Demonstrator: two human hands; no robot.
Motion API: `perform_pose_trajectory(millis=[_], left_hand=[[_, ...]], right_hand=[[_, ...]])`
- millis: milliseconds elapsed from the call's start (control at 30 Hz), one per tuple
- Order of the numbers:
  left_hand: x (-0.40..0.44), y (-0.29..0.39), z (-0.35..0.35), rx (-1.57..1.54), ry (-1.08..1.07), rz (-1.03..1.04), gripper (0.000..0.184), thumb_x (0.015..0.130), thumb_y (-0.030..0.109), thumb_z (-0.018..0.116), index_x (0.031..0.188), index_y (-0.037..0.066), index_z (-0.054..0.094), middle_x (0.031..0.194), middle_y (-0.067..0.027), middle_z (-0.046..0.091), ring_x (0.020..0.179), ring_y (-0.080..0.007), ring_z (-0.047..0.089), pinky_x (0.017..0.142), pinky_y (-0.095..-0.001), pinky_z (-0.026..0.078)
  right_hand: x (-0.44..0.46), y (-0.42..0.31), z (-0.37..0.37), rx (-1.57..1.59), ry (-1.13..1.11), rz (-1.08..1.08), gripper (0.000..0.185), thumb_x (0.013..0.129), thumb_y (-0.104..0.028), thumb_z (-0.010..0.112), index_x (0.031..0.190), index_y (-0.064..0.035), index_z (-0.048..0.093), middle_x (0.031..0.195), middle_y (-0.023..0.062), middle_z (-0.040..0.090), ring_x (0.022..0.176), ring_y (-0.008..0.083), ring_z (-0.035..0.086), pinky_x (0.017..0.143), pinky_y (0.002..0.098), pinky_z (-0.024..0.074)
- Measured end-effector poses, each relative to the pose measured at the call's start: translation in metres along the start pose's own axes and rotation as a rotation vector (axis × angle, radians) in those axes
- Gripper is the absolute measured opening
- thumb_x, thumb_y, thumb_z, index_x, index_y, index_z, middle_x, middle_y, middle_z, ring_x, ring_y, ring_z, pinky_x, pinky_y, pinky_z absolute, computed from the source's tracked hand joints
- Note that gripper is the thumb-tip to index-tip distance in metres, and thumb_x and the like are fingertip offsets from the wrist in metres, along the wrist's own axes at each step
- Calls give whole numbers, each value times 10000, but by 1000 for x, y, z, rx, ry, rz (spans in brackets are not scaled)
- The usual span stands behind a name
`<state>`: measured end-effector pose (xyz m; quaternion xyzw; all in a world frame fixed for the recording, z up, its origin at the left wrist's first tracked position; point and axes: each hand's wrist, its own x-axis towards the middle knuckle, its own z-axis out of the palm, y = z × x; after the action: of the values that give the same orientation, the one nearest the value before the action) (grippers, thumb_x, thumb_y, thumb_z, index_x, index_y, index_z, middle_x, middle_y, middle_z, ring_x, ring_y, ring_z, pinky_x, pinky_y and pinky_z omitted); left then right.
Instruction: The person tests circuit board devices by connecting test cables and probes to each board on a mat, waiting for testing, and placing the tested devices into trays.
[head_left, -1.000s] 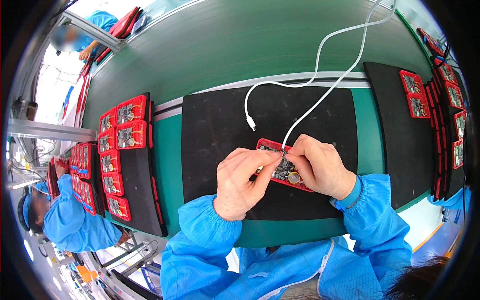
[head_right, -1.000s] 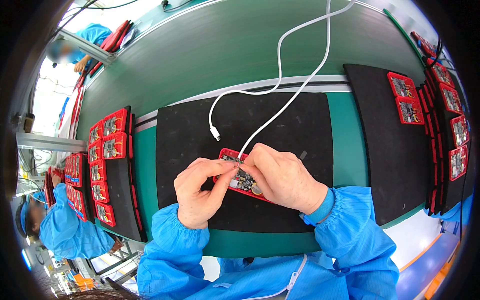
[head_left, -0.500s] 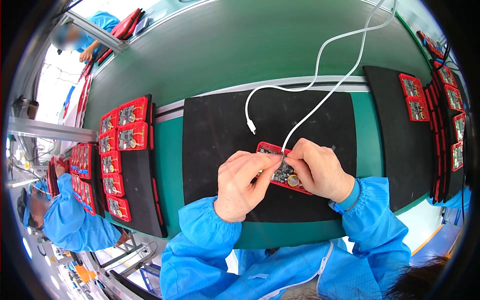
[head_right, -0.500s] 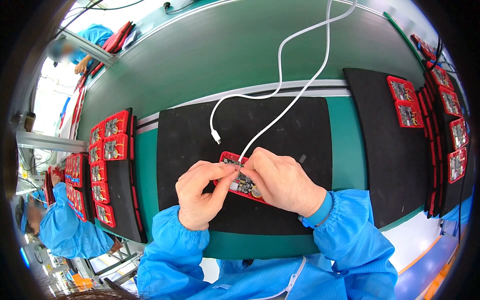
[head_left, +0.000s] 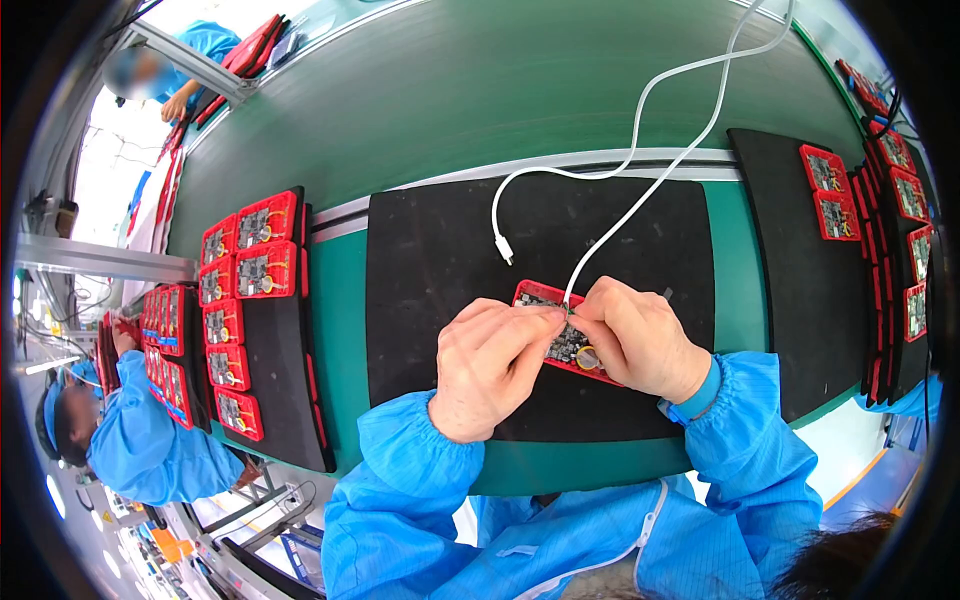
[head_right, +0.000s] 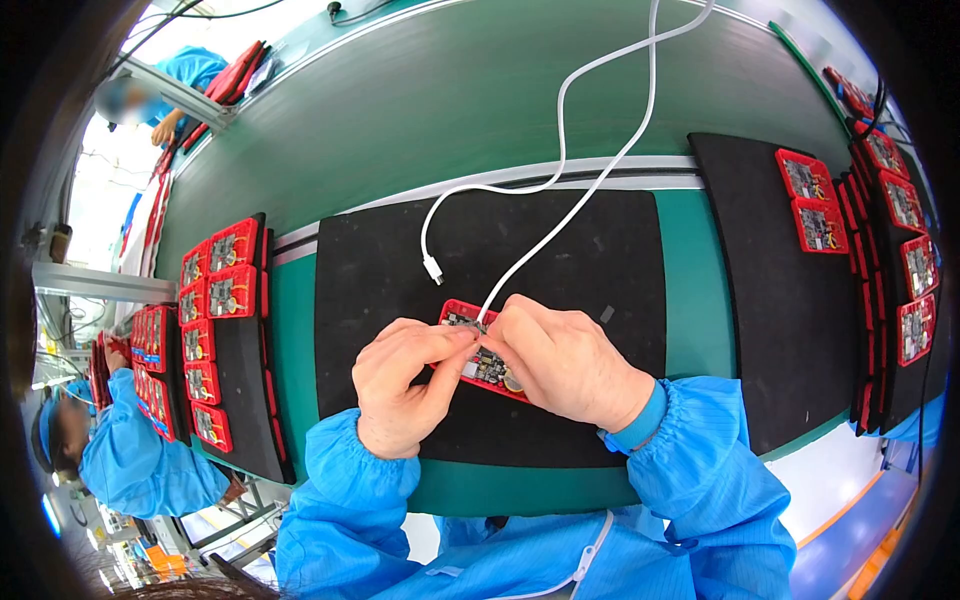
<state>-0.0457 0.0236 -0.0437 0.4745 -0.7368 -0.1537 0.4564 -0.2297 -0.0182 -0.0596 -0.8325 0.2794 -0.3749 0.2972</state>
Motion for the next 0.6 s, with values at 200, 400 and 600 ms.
perform_pose_trajectory(millis=[200, 400, 600], left_hand=[[2, 0, -1, 49, -18, 68, 142, 721, -69, 734, 833, 11, 699, 803, -95, 719, 702, -216, 694, 647, -308, 518], [0, -2, 0, 16, -1, 73, 151, 714, -73, 736, 841, 3, 700, 793, -103, 713, 679, -217, 683, 629, -306, 517], [-2, -2, 1, 21, -5, 58, 163, 716, -70, 739, 854, 10, 706, 824, -98, 713, 696, -215, 677, 621, -304, 517]], right_hand=[[1, 0, 0, -28, 6, -32, 147, 834, -36, 663, 845, -17, 517, 736, 106, 486, 568, 289, 557, 470, 363, 457], [2, -1, -2, -40, 36, -47, 131, 828, -49, 673, 930, -11, 600, 757, 97, 539, 571, 254, 582, 464, 334, 472], [1, -1, -4, -110, 58, -94, 208, 781, -25, 700, 983, -13, 655, 818, 85, 608, 617, 223, 630, 496, 302, 526]])
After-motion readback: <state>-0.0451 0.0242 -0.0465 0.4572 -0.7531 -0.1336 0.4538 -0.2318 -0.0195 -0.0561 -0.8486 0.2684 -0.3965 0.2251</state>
